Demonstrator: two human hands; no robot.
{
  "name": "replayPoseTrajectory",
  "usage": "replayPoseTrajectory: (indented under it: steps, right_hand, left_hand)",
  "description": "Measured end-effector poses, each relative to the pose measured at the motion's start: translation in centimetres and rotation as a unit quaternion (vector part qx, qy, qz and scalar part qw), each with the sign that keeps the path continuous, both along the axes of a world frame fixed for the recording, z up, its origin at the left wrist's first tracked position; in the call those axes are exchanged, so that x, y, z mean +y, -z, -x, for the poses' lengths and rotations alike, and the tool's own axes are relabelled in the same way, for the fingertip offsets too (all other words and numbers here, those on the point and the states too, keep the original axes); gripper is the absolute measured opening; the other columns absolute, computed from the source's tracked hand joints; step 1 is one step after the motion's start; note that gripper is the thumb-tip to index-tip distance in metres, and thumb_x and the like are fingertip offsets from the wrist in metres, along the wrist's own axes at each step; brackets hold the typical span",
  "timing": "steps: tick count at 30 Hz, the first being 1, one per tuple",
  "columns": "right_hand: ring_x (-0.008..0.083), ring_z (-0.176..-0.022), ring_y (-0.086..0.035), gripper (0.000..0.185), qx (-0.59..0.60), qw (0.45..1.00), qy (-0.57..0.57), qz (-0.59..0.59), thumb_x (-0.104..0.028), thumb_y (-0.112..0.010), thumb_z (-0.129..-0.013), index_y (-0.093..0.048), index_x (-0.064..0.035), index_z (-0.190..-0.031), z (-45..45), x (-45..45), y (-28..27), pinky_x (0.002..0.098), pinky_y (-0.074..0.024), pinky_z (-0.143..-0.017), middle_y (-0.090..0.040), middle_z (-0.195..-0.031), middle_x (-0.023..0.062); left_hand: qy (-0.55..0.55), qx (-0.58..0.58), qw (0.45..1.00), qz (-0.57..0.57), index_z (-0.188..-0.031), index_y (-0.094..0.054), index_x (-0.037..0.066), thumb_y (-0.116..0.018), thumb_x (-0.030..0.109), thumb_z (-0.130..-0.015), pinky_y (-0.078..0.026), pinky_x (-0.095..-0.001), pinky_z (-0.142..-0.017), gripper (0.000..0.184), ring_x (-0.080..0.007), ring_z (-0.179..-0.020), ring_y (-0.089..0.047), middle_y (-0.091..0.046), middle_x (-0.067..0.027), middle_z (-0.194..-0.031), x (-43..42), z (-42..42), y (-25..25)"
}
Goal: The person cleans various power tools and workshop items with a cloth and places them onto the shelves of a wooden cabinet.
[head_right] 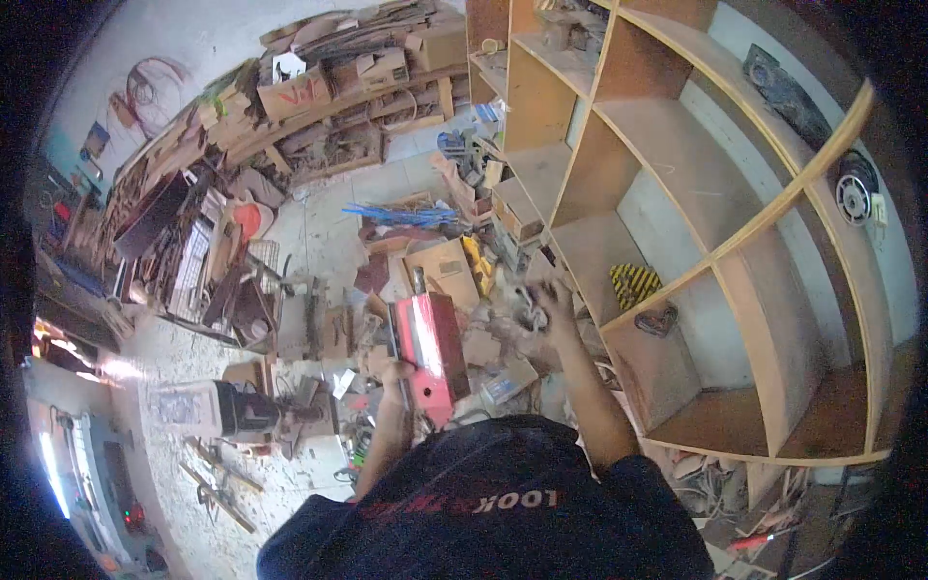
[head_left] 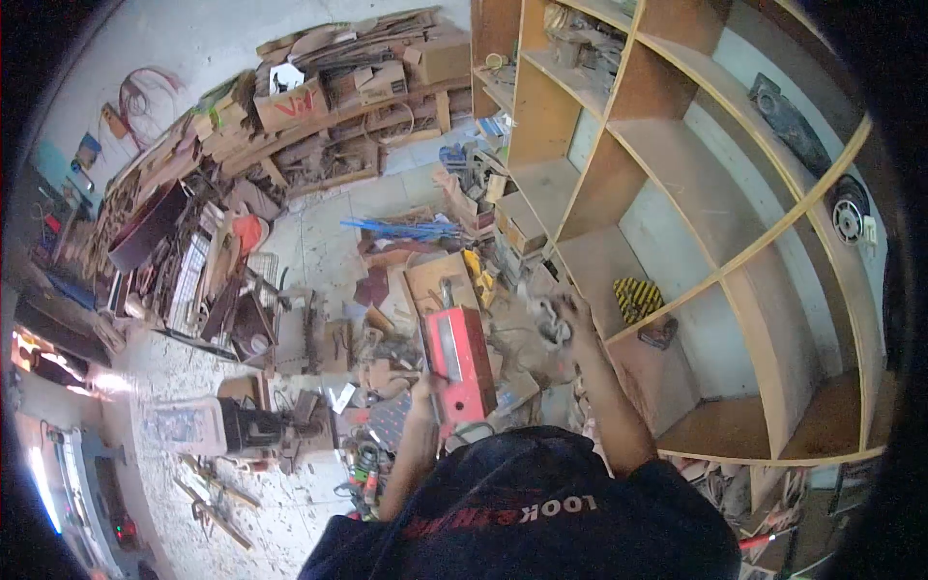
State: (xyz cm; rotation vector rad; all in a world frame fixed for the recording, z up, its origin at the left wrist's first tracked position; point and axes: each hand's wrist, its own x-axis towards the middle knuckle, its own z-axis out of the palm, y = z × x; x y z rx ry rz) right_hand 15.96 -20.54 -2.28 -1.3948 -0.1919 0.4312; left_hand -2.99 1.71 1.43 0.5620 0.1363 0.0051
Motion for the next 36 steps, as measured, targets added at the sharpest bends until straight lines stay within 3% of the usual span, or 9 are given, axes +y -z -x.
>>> replayPoseTrajectory:
  steps: [2, 6, 9, 12, 13, 15, 21, 30, 36]
  right_hand:
    - [0.016, -0.091, -0.064, 0.033, -0.3, 0.949, 0.09, 0.031, -0.022, -0.068, -0.085, -0.061, -0.0093, -0.114, 1.6, 2.7, -5.7, 0.0304, -0.05, -0.08, -0.067, -0.1, 0.0039]
    - [0.024, -0.106, -0.053, 0.042, -0.034, 0.999, -0.017, 0.002, -0.022, -0.064, -0.084, -0.055, -0.0077, -0.122, 7.6, 9.5, -10.2, 0.0378, -0.041, -0.095, -0.055, -0.107, 0.0124]
    - [0.0276, -0.108, -0.047, 0.046, -0.419, 0.9, 0.026, 0.113, -0.017, -0.069, -0.073, -0.057, -0.0088, -0.117, 11.4, 7.6, -11.7, 0.0388, -0.0398, -0.093, -0.049, -0.113, 0.0143]
    - [0.0309, -0.11, -0.046, 0.042, -0.528, 0.836, 0.05, 0.143, -0.013, -0.074, -0.067, -0.058, -0.0086, -0.106, 16.3, 6.9, -11.8, 0.0444, -0.0369, -0.095, -0.048, -0.112, 0.0136]
    - [0.0316, -0.111, -0.045, 0.039, -0.521, 0.842, 0.021, 0.14, -0.011, -0.075, -0.065, -0.059, -0.0087, -0.101, 16.7, 7.0, -12.2, 0.0464, -0.0353, -0.096, -0.049, -0.111, 0.013]
    - [0.0328, -0.109, -0.047, 0.038, -0.474, 0.863, 0.047, 0.171, -0.015, -0.076, -0.063, -0.059, -0.0098, -0.097, 16.0, 7.3, -11.8, 0.0461, -0.0364, -0.094, -0.049, -0.111, 0.0131]
    - [0.0066, -0.057, -0.051, 0.026, 0.086, 0.993, 0.085, 0.014, -0.025, -0.071, -0.081, -0.059, -0.0066, -0.095, 9.2, 7.1, -5.5, 0.0227, -0.0431, -0.05, -0.055, -0.074, -0.0041]
    - [0.0162, -0.112, -0.051, 0.031, -0.179, 0.982, -0.017, 0.063, -0.024, -0.049, -0.1, -0.054, -0.0067, -0.125, 6.1, 5.8, 0.6, 0.0274, -0.0451, -0.088, -0.055, -0.121, 0.0057]
    - [0.0106, -0.105, -0.054, 0.044, 0.126, 0.984, -0.048, -0.12, -0.04, -0.048, -0.098, -0.05, -0.0109, -0.132, 6.4, 0.8, -6.9, 0.0276, -0.0457, -0.085, -0.058, -0.114, -0.0005]
  left_hand:
    - [0.017, 0.001, 0.999, 0.051, -0.148, -0.024, 0.007, -0.057, -0.001, -0.057, -0.053, -0.039, -0.091, 0.097, -0.0309, -0.107, -0.061, -0.049, -0.0219, -0.132, 0.2, 0.2, 0.8]
    - [0.001, -0.026, 0.998, 0.061, -0.146, -0.028, 0.006, -0.059, 0.005, -0.062, -0.053, -0.0381, -0.09, 0.089, -0.0291, -0.102, -0.063, -0.055, -0.0192, -0.124, 0.2, -1.7, -2.7]
    - [-0.071, -0.082, 0.994, 0.007, -0.142, -0.035, 0.002, -0.061, 0.017, -0.07, -0.053, -0.037, -0.088, 0.078, -0.0257, -0.099, -0.064, -0.064, -0.0127, -0.112, -1.0, -3.7, -6.1]
    - [0.014, -0.01, 0.958, -0.287, -0.143, -0.032, 0.002, -0.059, 0.032, -0.075, -0.052, -0.038, -0.089, 0.079, -0.026, -0.106, -0.059, -0.057, -0.017, -0.115, -0.9, -4.5, -5.1]
    - [0.043, 0.013, 0.925, -0.378, -0.143, -0.032, 0.002, -0.059, 0.037, -0.076, -0.051, -0.0384, -0.089, 0.08, -0.0261, -0.108, -0.057, -0.055, -0.0184, -0.116, -1.0, -5.2, -4.2]
    - [0.086, -0.132, 0.979, 0.132, -0.14, -0.037, 0.003, -0.049, 0.054, -0.084, -0.05, -0.0373, -0.088, 0.077, -0.0259, -0.105, -0.058, -0.056, -0.0179, -0.116, -1.2, -6.9, 5.3]
    - [0.046, 0.112, 0.993, -0.002, -0.123, -0.055, 0.007, -0.053, 0.052, -0.092, -0.051, -0.0352, -0.086, 0.055, -0.0208, -0.097, -0.062, -0.064, -0.0076, -0.107, -3.9, -2.9, 0.7]
    - [-0.046, 0.019, 0.998, 0.028, -0.122, -0.054, 0.009, -0.041, 0.057, -0.095, -0.053, -0.0382, -0.084, 0.057, -0.0223, -0.091, -0.064, -0.064, -0.0065, -0.103, -3.0, -5.1, -1.3]
    - [-0.087, 0.034, 0.993, 0.078, -0.133, -0.047, 0.009, -0.045, 0.059, -0.092, -0.049, -0.0482, -0.093, 0.065, -0.0308, -0.109, -0.059, -0.059, -0.013, -0.123, -0.2, -5.7, -1.0]
